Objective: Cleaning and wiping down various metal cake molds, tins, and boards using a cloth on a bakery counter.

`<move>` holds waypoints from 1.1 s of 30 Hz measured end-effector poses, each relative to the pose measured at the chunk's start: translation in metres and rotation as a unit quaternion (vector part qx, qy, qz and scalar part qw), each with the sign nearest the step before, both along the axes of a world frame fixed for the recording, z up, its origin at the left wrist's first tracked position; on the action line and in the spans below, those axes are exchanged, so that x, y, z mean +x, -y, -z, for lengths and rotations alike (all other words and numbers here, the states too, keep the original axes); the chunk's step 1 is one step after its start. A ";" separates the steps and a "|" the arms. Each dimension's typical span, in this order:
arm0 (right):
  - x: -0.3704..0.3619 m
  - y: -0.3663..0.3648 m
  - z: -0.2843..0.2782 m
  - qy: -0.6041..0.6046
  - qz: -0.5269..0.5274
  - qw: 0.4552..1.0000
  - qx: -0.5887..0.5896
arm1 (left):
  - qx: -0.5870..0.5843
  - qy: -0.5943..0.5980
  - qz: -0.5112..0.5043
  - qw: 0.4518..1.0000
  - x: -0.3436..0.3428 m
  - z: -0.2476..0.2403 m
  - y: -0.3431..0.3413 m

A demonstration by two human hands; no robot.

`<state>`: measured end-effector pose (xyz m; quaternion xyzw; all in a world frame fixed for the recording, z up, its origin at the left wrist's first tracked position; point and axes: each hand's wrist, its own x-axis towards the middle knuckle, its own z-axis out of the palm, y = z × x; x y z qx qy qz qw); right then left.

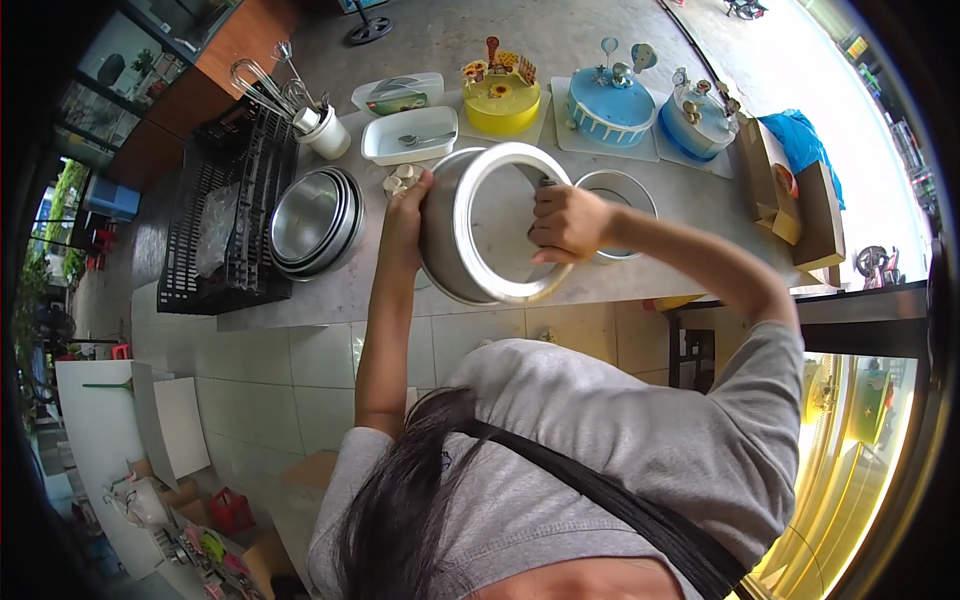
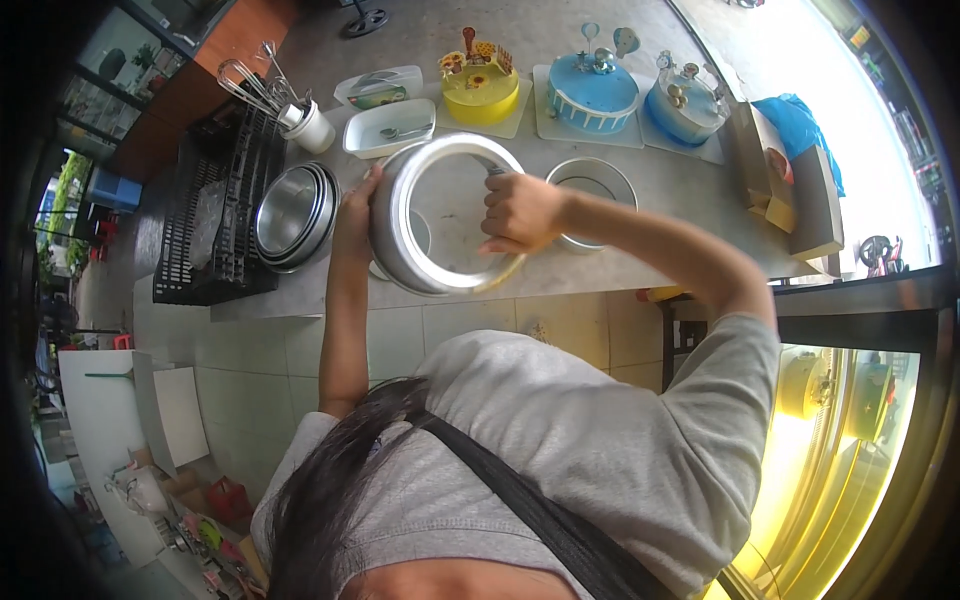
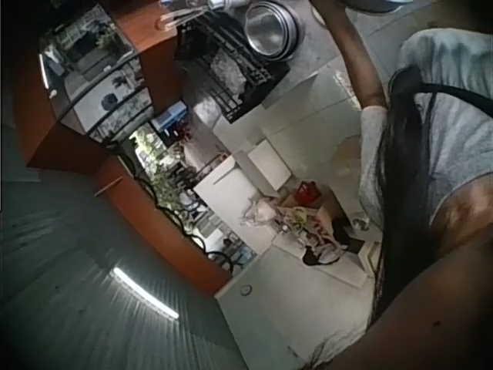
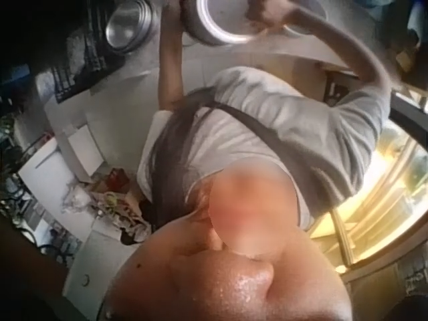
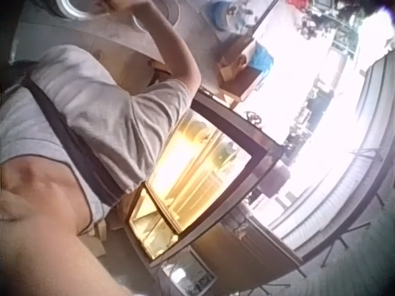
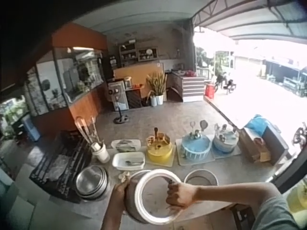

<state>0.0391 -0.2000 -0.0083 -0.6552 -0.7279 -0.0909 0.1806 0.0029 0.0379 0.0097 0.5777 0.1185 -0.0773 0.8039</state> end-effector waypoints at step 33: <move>-0.046 -0.051 -0.034 -0.717 0.410 0.477 0.300 | 0.137 0.394 -0.205 0.886 -0.053 0.054 0.081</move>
